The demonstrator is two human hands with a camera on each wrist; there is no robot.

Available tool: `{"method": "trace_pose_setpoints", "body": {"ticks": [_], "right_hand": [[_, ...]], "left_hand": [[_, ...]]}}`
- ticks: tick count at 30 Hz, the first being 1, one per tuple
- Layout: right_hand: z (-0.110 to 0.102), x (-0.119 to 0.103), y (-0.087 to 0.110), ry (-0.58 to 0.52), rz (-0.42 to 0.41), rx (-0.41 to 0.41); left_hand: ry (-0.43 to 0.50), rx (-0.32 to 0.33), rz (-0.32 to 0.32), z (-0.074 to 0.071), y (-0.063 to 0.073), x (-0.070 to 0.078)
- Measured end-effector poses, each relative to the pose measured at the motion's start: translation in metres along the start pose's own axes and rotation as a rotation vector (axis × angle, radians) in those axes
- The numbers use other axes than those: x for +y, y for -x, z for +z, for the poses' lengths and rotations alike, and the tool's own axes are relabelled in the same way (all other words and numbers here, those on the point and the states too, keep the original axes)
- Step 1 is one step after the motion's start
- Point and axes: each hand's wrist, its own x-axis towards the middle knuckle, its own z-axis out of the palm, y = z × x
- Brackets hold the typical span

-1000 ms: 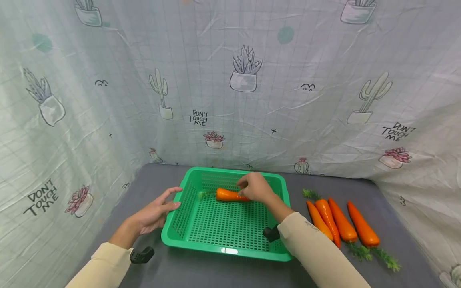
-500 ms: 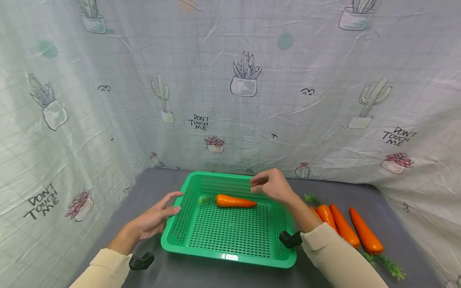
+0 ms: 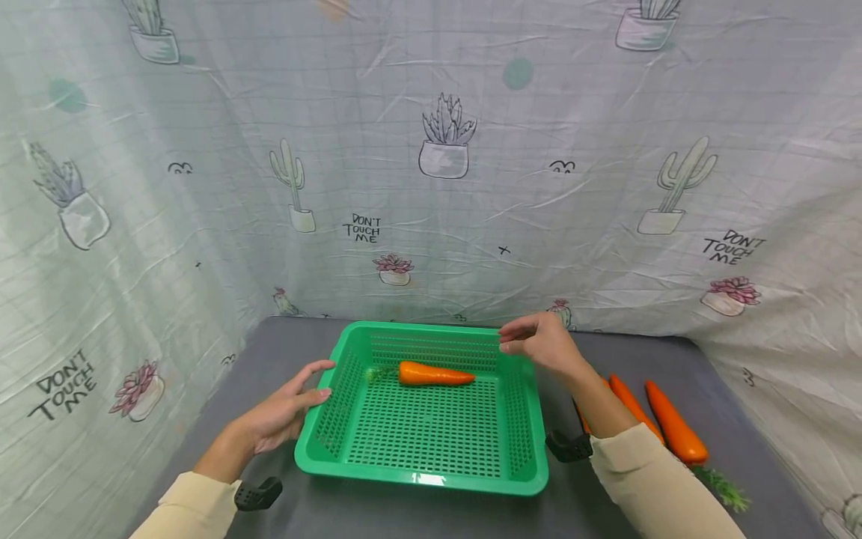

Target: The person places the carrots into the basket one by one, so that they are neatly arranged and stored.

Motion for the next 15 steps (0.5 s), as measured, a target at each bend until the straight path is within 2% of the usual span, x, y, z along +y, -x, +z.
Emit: {"method": "trace_pose_setpoints", "body": {"ticks": [8,15], "right_hand": [[-0.01,0.009,0.011,-0.004,0.003,0.024],[-0.029,0.018,0.023,0.038,0.03,0.081]], "left_hand": [[0.02,-0.016,-0.006,-0.001,0.006,-0.003],[-0.006,-0.012,0.006,0.0,0.002,-0.001]]}}
